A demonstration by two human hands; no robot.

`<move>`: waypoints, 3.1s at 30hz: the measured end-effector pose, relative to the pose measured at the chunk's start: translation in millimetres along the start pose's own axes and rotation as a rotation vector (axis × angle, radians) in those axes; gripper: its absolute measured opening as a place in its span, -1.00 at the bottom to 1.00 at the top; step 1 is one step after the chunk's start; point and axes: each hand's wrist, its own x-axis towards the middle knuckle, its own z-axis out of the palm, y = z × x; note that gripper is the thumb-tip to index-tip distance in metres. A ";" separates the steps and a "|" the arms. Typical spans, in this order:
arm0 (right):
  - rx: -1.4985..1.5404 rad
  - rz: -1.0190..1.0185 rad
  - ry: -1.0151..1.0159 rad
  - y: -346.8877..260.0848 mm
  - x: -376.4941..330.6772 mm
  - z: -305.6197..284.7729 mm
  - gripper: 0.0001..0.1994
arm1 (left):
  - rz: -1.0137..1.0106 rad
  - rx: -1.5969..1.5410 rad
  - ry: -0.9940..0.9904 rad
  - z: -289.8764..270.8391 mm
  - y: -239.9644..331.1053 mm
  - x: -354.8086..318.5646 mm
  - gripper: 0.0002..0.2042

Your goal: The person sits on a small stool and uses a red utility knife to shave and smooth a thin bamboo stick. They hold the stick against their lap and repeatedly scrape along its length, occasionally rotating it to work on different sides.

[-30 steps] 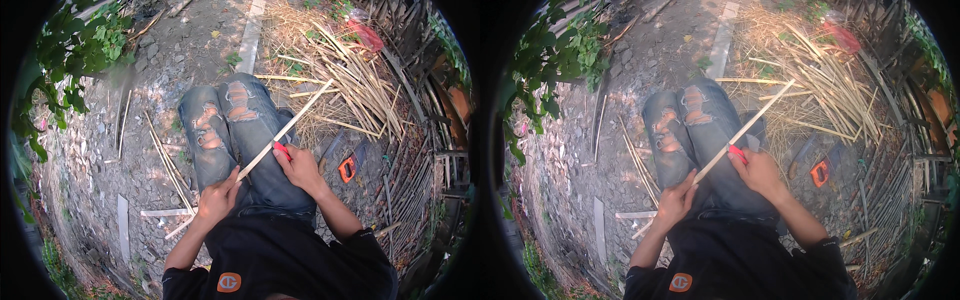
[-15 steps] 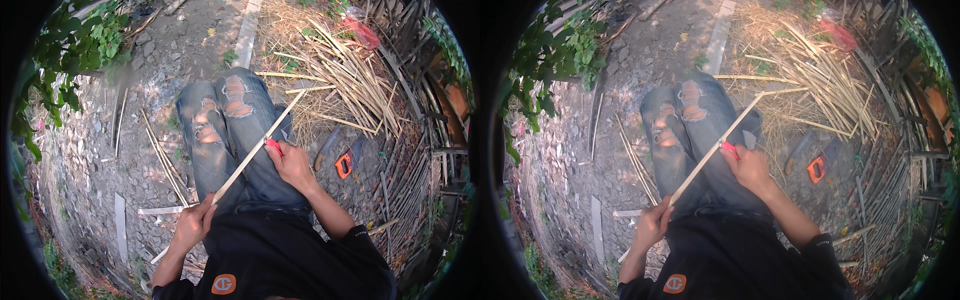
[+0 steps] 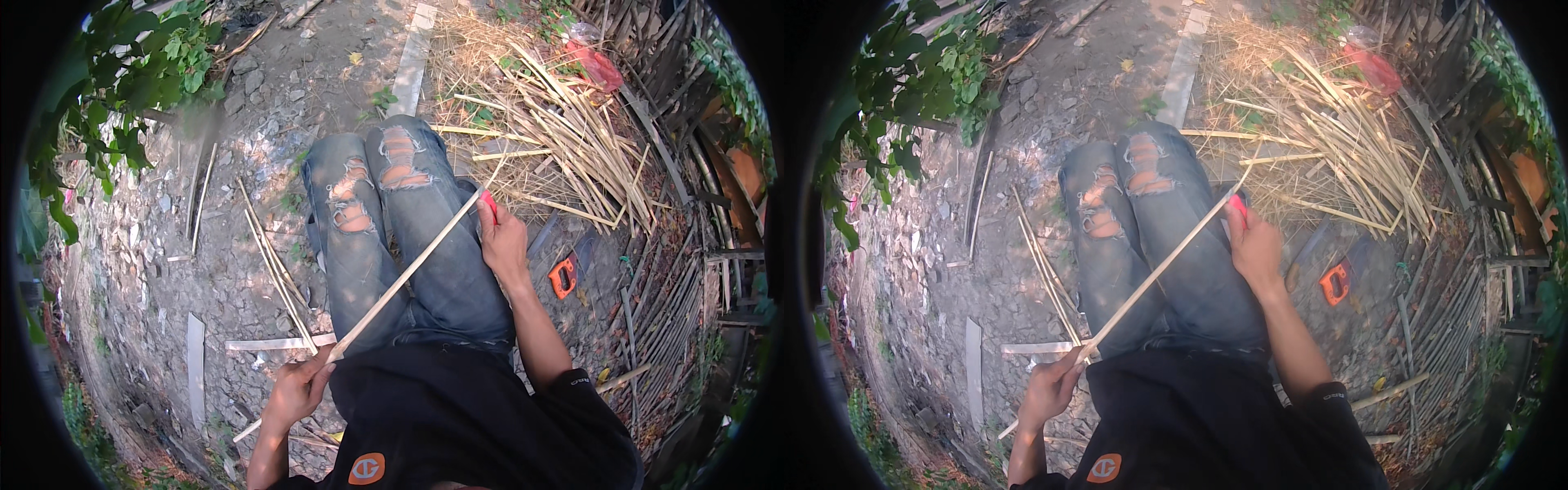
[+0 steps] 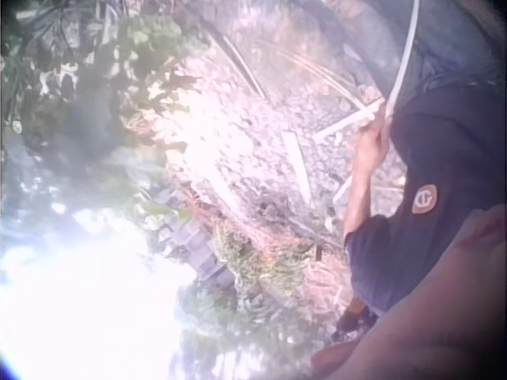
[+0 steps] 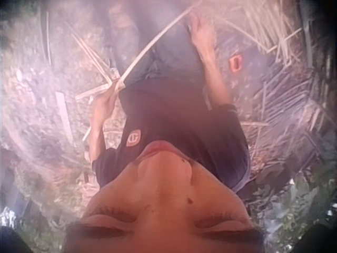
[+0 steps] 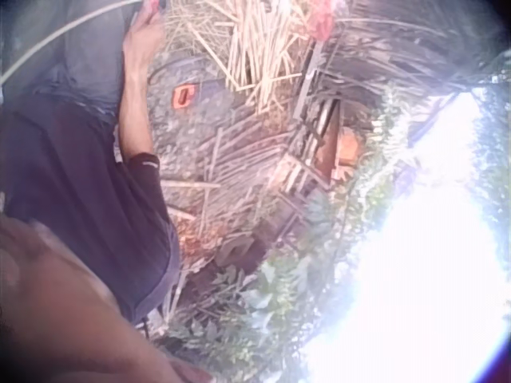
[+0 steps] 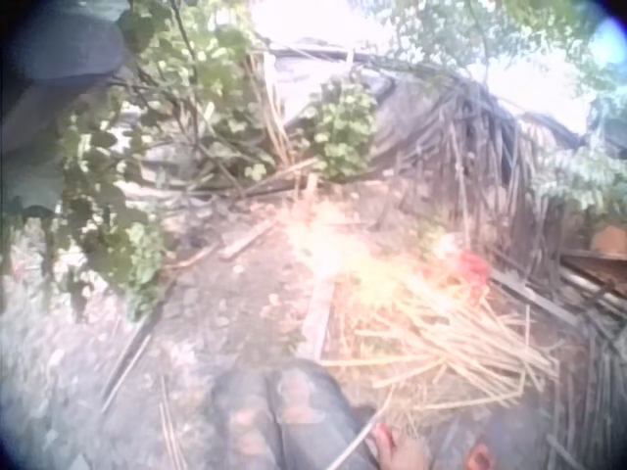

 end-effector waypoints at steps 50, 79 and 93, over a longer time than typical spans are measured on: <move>0.024 -0.019 -0.360 -40.3 -27.5 -25.0 -0.42 | 0.082 0.313 0.087 39.9 35.7 33.8 -0.82; 0.588 -0.300 -0.217 0.1 63.6 -46.5 -0.87 | 0.091 0.288 0.156 13.4 -23.8 41.3 -0.82; 0.590 0.503 0.087 80.6 89.8 -97.2 -0.39 | 0.065 0.302 0.181 15.8 -33.7 40.7 -0.83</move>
